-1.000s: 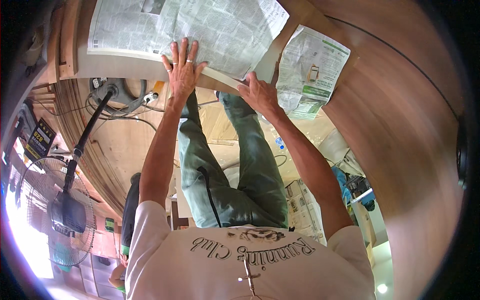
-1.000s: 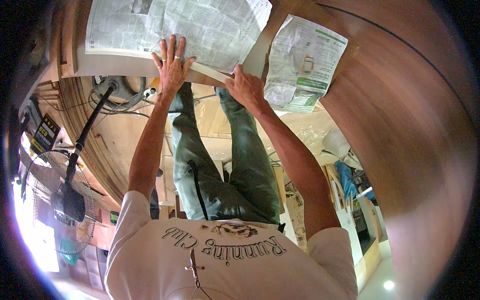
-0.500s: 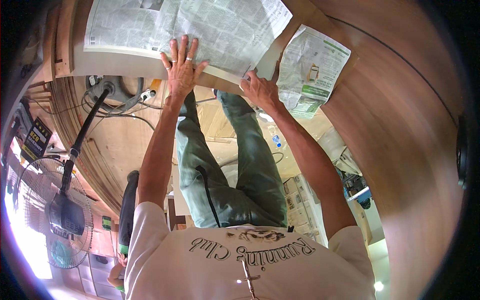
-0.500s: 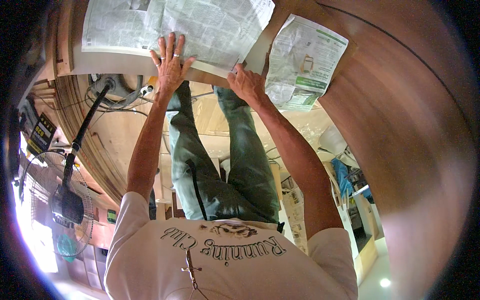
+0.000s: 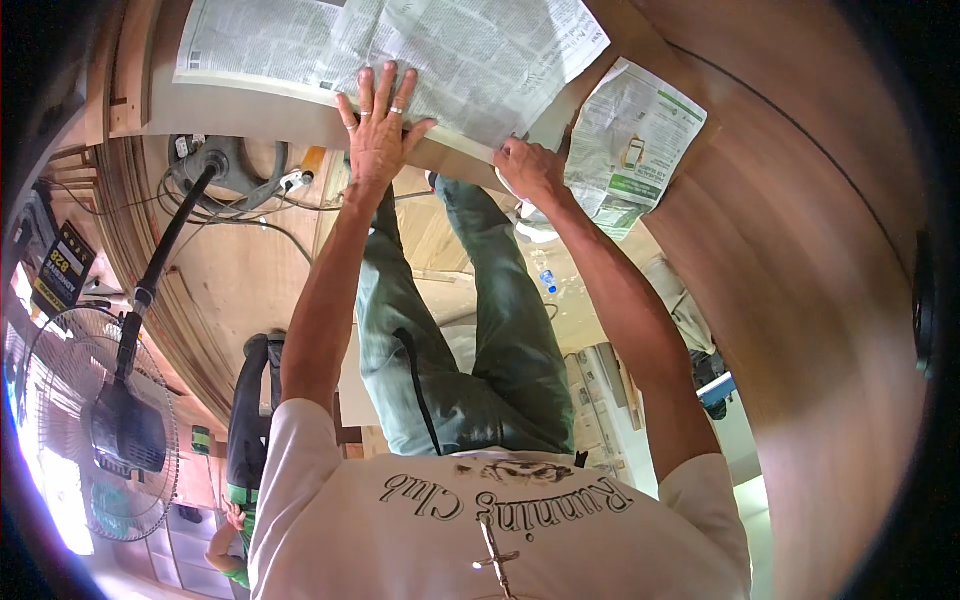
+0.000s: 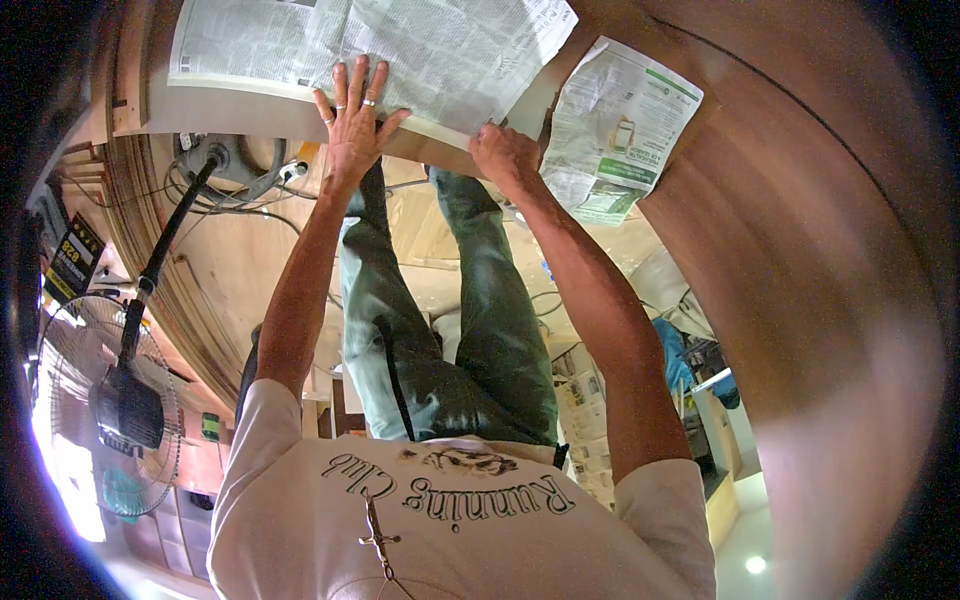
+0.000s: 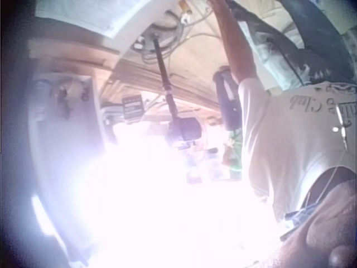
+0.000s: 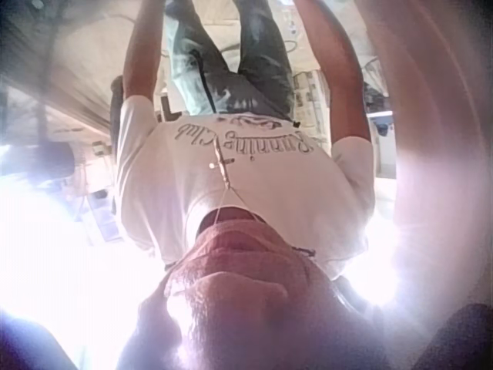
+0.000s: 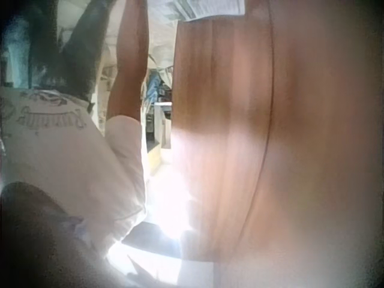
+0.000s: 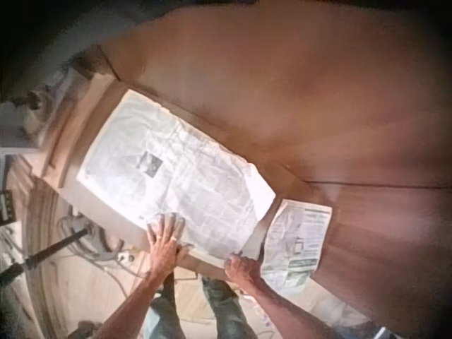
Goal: The person tapes several pieces of newspaper together on a wooden surface using masking tape, smoothing the tape by hand and aligning edges.
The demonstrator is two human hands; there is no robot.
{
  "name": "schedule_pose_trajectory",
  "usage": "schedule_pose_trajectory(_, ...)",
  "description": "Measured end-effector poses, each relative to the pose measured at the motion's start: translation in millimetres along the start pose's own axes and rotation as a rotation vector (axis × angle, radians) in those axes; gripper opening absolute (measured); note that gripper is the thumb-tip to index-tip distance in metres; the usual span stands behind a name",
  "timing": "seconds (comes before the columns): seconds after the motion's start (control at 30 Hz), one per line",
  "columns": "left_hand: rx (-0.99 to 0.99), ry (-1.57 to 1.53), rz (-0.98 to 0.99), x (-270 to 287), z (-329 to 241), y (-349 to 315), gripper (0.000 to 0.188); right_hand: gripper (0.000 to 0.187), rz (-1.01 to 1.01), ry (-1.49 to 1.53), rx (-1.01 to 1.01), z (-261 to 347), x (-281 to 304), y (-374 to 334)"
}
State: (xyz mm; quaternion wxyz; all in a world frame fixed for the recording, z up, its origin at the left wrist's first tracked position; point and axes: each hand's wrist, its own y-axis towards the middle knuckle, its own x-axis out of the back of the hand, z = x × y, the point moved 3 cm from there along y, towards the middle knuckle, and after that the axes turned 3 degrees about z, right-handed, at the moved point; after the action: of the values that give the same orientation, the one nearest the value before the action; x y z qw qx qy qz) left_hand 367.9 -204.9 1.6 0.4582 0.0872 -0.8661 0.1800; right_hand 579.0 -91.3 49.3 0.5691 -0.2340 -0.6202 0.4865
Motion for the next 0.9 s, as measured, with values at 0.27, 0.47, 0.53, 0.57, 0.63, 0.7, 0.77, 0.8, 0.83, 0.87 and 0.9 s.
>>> schedule_pose_trajectory(0.27,0.025,-0.034,0.014,1.7,0.0,3.2,0.09,0.038,-0.04,-0.095,-0.095,11.3,-11.6,4.4)
schedule_pose_trajectory(0.47,0.047,-0.044,0.041,4.4,0.4,3.2,0.092,0.035,-0.034,-0.122,-0.175,19.8,-13.8,4.9)
schedule_pose_trajectory(0.53,0.045,-0.042,0.047,4.7,-1.5,4.2,0.092,0.034,-0.05,-0.136,-0.188,20.0,-14.5,5.8)
schedule_pose_trajectory(0.57,0.049,-0.051,0.038,5.2,-2.8,5.3,0.091,0.034,-0.056,-0.144,-0.195,19.9,-14.2,6.8)
schedule_pose_trajectory(0.63,0.053,-0.065,0.03,4.5,-7.2,6.0,0.09,0.034,-0.061,-0.155,-0.206,20.1,-15.7,7.0)
schedule_pose_trajectory(0.7,0.128,-0.082,0.015,2.2,-13.9,3.3,0.089,0.035,-0.097,-0.142,-0.204,20.1,-17.7,5.2)
schedule_pose_trajectory(0.77,0.027,0.142,0.073,-14.0,-30.6,-3.9,0.088,0.035,-0.102,-0.152,-0.183,22.1,-17.7,5.8)
schedule_pose_trajectory(0.8,0.002,0.008,0.068,-20.0,-41.8,-8.7,0.091,0.036,-0.105,-0.157,-0.172,21.6,-18.0,6.0)
schedule_pose_trajectory(0.83,0.005,0.001,0.066,-24.1,-54.1,-11.2,0.091,0.036,-0.106,-0.165,-0.174,19.2,-19.0,5.3)
schedule_pose_trajectory(0.87,0.015,-0.092,0.108,-28.5,-64.4,-12.0,0.092,0.036,-0.098,-0.171,-0.188,18.6,-19.5,6.2)
schedule_pose_trajectory(0.9,0.024,-0.186,0.15,-32.4,-70.9,-12.7,0.093,0.037,-0.091,-0.176,-0.201,18.1,-20.7,6.8)
